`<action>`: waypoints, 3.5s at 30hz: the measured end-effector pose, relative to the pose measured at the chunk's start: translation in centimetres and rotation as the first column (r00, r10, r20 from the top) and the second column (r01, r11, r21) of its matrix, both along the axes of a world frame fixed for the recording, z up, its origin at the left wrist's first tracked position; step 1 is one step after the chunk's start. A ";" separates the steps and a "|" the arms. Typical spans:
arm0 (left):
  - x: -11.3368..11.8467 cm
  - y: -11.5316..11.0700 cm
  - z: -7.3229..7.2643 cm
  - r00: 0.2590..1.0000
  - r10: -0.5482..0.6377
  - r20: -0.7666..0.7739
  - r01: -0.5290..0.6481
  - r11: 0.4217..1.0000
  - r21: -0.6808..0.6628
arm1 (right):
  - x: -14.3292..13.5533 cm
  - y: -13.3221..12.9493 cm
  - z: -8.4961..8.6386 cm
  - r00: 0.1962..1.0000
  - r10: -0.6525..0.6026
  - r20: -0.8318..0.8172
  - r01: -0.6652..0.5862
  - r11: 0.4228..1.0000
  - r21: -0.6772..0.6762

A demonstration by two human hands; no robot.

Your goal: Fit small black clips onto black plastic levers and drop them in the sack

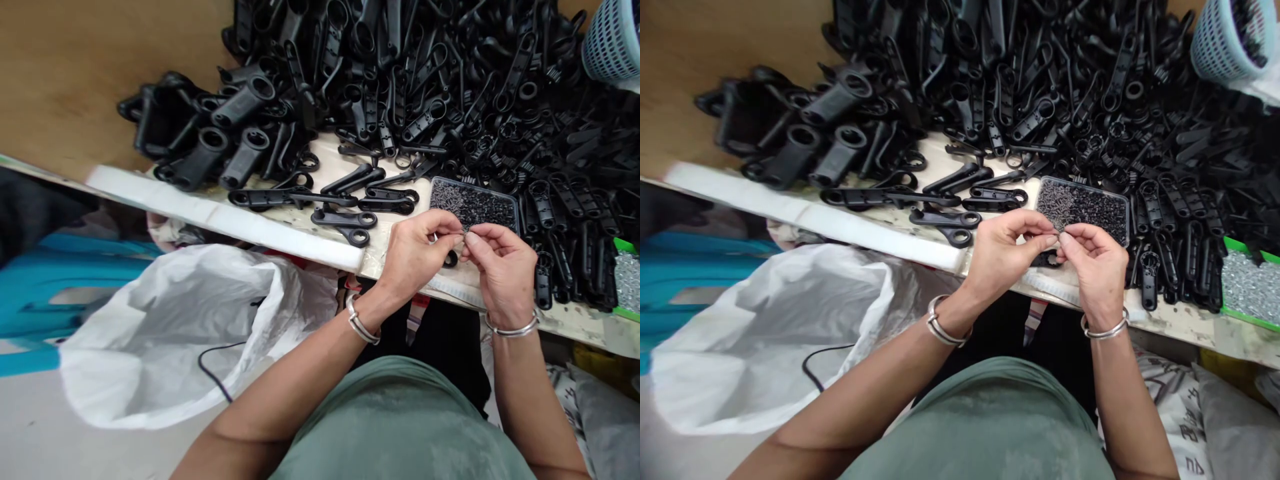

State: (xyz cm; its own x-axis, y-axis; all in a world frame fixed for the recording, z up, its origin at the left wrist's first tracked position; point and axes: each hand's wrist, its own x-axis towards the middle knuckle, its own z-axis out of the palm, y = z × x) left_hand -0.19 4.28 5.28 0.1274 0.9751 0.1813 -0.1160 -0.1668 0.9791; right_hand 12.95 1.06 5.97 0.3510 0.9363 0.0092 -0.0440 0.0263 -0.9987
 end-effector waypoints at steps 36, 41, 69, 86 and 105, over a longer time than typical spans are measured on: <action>0.4 -1.3 -0.2 0.891 -0.035 0.453 0.197 0.928 -0.316 | 0.2 -1.5 -0.2 0.998 0.044 -0.055 -0.044 0.999 0.003; 0.3 -1.2 -0.3 0.898 -0.038 0.438 0.188 0.933 -0.306 | 0.4 -1.8 -0.8 0.995 0.025 0.096 -0.029 0.999 0.036; -5.0 -2.5 -2.8 0.763 0.130 -0.633 0.209 0.877 0.432 | 2.7 -3.0 -0.7 0.477 0.034 0.878 -0.091 0.996 0.011; -4.1 -3.2 -4.2 0.824 0.191 -0.533 0.107 0.872 0.478 | -0.2 -2.8 -1.4 -0.020 -0.014 1.000 -0.282 0.959 0.007; -4.1 -3.0 -5.0 0.879 0.142 -0.454 0.092 0.885 0.455 | -0.2 -0.5 1.9 0.258 0.486 0.835 -0.095 0.873 -0.479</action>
